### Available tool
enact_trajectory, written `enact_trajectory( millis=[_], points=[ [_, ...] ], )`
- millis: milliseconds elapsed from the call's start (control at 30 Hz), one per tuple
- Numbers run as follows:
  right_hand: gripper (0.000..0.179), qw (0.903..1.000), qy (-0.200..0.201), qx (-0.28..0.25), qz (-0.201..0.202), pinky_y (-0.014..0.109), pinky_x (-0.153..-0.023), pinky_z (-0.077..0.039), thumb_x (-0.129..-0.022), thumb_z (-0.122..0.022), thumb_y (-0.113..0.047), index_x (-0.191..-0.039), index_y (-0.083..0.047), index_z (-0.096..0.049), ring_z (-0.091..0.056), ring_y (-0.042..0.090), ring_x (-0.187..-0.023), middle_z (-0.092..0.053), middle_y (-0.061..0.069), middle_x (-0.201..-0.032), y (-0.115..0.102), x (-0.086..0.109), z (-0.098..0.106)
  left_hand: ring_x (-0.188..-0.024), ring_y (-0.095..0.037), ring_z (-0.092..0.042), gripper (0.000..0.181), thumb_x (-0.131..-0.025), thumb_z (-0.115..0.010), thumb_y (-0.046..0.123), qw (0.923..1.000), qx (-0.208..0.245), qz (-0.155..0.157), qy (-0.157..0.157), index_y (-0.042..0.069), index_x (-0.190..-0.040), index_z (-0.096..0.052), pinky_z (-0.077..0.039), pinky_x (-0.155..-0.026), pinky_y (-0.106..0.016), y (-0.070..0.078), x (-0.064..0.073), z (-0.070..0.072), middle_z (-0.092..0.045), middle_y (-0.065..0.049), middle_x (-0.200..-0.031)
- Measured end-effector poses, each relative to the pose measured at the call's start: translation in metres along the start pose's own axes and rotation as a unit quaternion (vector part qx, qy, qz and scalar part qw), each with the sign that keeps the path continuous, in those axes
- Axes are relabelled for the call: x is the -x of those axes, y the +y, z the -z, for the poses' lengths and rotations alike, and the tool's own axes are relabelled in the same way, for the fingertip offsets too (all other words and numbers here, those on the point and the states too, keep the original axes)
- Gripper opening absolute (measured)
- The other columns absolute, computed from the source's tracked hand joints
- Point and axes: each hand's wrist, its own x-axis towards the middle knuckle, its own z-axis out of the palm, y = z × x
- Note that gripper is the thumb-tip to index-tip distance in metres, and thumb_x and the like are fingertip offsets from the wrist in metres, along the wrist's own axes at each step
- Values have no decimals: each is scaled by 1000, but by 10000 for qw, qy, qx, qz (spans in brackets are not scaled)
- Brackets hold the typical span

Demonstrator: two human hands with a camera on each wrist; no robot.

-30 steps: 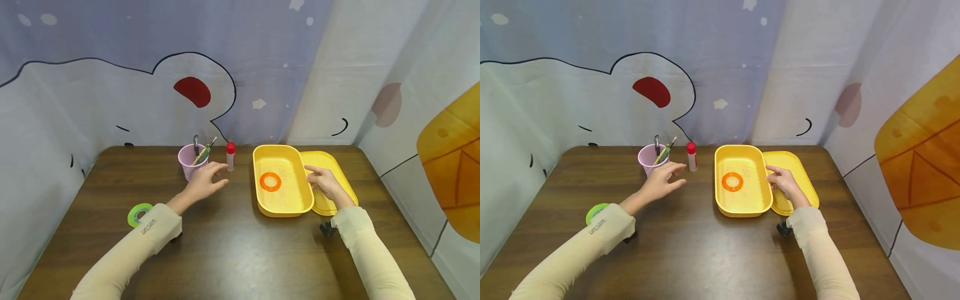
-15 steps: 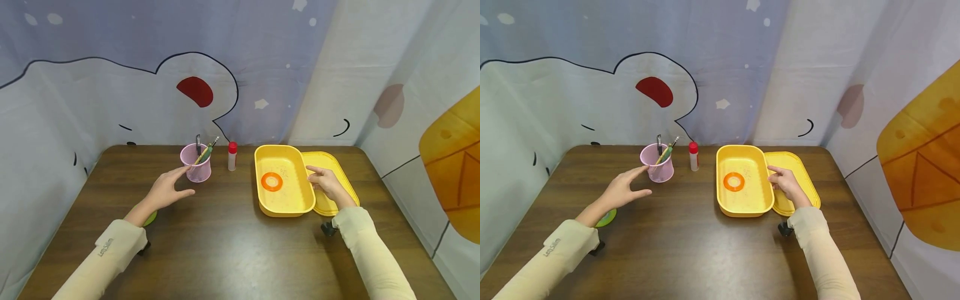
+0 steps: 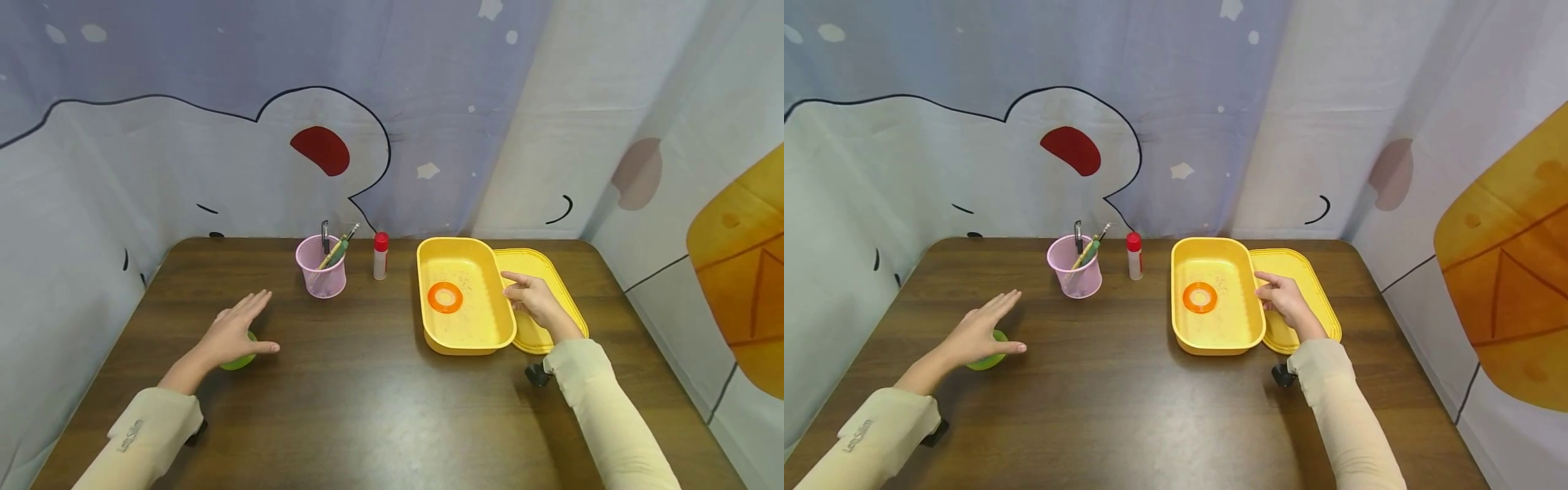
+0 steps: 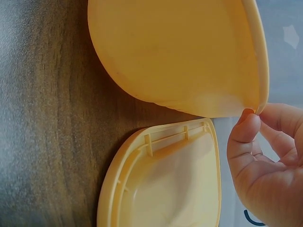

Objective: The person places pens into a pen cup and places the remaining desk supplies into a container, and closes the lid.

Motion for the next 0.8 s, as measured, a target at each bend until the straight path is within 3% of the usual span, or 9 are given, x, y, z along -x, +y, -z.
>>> enact_trajectory(
  millis=[367,800],
  points=[
    [53,9999,-1,-102,32,18,-53,-43,-86,-48,0,-136,1,-29,-45,5,-56,-51,-7,-71,-1,1,1,-123,-50,-22,107,-62,-69,56,9979,-73,442,-468,-4,-137,-23,-22,-88,-67,-33,25,-4,-21,-30,-140],
    [53,9999,-38,-111,2,18,-54,-43,-87,-48,-1,-136,0,-29,-45,5,-56,-52,-6,-72,-1,1,0,-113,-47,-38,97,-58,-71,57,9971,-531,518,-192,-2,-129,-41,-36,-79,-61,-45,39,-9,-39,-26,-130]
  ],
)
